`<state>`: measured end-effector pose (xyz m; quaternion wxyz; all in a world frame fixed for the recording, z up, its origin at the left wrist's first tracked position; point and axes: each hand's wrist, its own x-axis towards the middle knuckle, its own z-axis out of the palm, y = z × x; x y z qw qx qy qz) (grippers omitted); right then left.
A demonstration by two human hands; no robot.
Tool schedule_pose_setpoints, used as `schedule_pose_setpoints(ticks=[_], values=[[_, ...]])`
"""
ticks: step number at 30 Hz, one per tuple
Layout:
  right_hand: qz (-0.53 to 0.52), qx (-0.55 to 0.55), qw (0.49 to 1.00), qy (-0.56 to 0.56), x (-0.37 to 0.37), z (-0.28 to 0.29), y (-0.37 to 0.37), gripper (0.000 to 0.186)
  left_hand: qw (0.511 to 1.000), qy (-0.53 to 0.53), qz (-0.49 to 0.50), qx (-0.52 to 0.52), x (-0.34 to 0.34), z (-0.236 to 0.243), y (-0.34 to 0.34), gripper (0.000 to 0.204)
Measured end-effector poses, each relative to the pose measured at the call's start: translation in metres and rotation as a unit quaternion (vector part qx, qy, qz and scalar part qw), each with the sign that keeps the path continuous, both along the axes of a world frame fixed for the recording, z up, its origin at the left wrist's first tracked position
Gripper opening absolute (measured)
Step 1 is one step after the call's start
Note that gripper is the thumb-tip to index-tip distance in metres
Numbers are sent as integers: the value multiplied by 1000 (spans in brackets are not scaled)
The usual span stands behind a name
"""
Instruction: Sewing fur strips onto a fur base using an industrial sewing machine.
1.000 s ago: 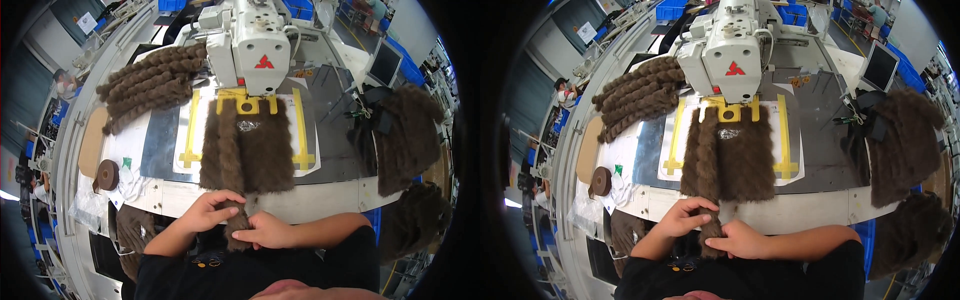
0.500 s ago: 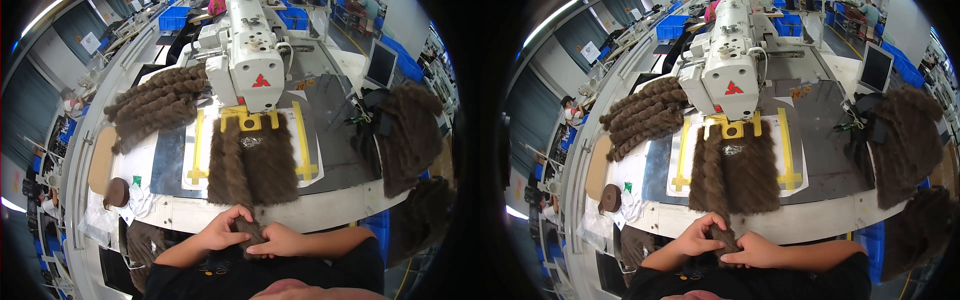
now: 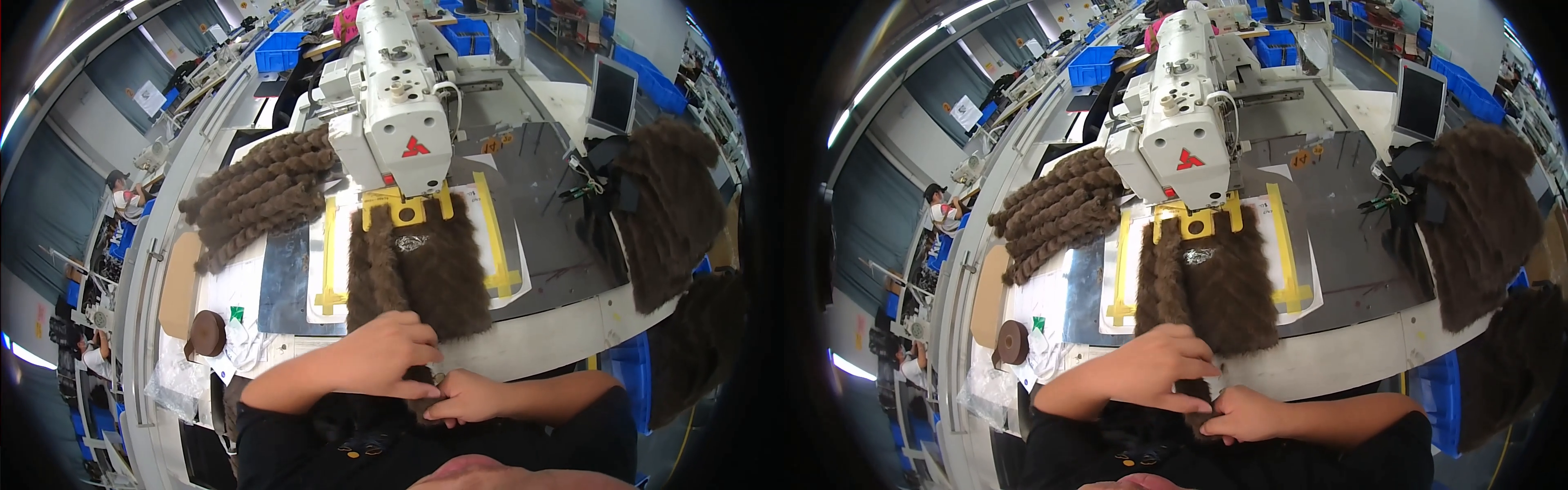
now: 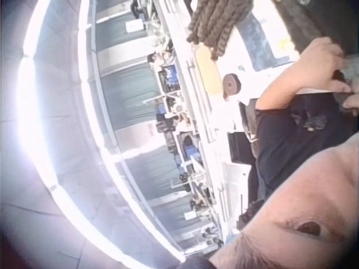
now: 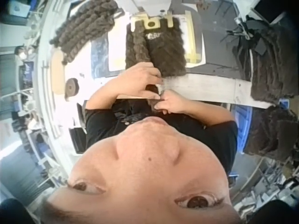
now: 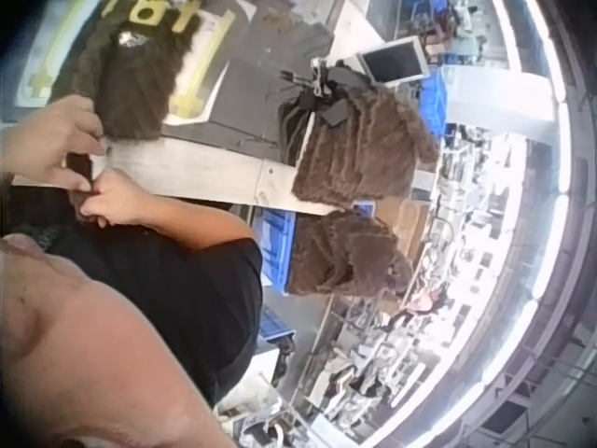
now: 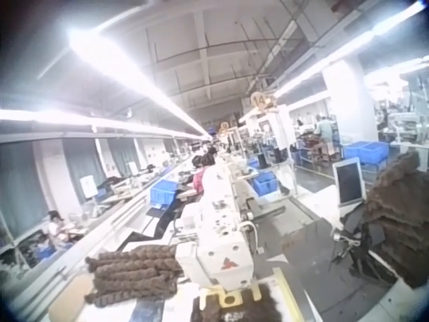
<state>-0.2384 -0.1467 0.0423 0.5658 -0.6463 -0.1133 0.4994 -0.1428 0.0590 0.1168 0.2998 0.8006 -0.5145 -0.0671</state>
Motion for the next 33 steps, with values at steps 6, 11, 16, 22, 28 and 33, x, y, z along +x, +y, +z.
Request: schedule_pose_setpoints(ticks=[6,11,16,22,28,33], values=[[6,13,998,-59,1,0,-7,32,848,245,-378,281,39,-35,-37,41],[46,-72,988,-132,14,14,-30,36,850,318,-344,241,47,-40,-44,32],[-9,-113,951,-287,25,19,-52,37,887,302,-311,161,54,-54,-44,26],[-277,-114,847,-440,44,42,-71,22,978,160,-92,-100,66,-53,-38,17],[-369,37,801,-469,61,19,-50,39,971,132,-48,-196,65,-79,-37,19],[-334,51,770,-541,64,22,-45,41,965,135,-41,-222,58,-84,-34,22]])
